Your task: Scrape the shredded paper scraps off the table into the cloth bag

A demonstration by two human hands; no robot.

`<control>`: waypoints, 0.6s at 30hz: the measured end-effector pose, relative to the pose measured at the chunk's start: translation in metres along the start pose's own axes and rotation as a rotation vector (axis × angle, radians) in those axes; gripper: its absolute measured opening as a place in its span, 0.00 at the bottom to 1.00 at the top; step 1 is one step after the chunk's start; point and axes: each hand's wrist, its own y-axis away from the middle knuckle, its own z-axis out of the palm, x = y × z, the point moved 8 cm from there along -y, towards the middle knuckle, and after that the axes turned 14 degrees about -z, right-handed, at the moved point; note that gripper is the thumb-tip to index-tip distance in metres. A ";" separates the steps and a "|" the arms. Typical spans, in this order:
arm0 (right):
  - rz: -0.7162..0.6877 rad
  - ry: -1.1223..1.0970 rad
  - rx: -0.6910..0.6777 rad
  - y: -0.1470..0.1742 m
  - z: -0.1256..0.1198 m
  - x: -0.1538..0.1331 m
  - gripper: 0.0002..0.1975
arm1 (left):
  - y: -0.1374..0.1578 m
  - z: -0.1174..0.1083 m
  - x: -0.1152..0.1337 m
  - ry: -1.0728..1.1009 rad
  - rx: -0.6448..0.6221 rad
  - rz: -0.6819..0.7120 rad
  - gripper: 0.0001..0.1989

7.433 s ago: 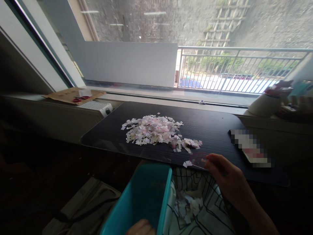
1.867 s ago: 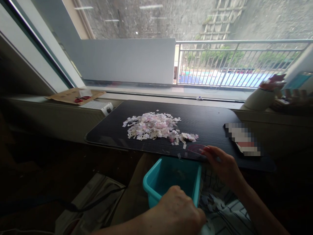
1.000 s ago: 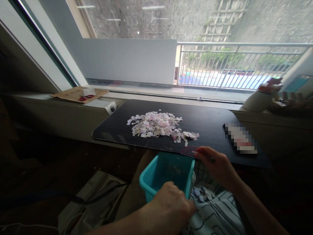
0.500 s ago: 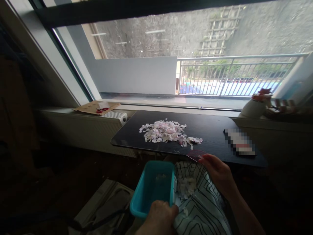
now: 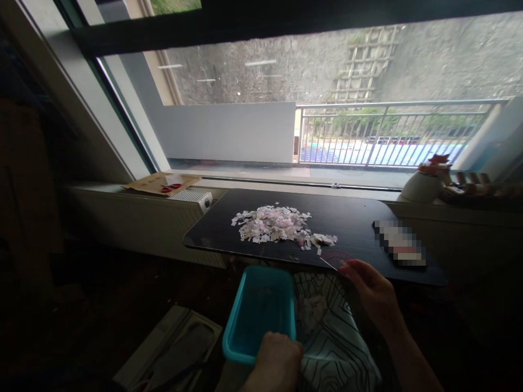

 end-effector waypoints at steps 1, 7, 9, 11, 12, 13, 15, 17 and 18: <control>-0.006 0.004 0.017 -0.002 -0.003 0.000 0.19 | 0.000 -0.003 -0.002 0.003 0.017 0.008 0.10; -0.031 0.008 0.118 -0.006 -0.022 0.004 0.19 | 0.007 -0.010 -0.009 0.018 0.073 0.081 0.08; -0.049 0.020 0.149 -0.005 -0.028 0.004 0.18 | 0.008 -0.009 -0.005 0.023 0.093 0.111 0.06; -0.072 0.043 0.161 -0.005 -0.032 0.002 0.18 | 0.007 -0.009 -0.002 0.028 0.118 0.129 0.06; -0.085 0.061 0.155 -0.006 -0.034 0.000 0.18 | 0.006 -0.009 -0.001 0.027 0.134 0.130 0.06; -0.099 0.086 0.141 -0.009 -0.035 -0.002 0.18 | 0.004 -0.010 -0.001 0.025 0.151 0.127 0.05; -0.139 0.150 0.106 -0.016 -0.037 -0.006 0.18 | -0.001 -0.012 -0.004 0.013 0.180 0.116 0.05; -0.184 0.224 0.058 -0.027 -0.035 -0.008 0.18 | -0.008 -0.011 -0.008 -0.006 0.195 0.114 0.04; -0.203 0.255 0.030 -0.032 -0.033 -0.007 0.17 | -0.012 -0.009 -0.010 -0.017 0.199 0.118 0.04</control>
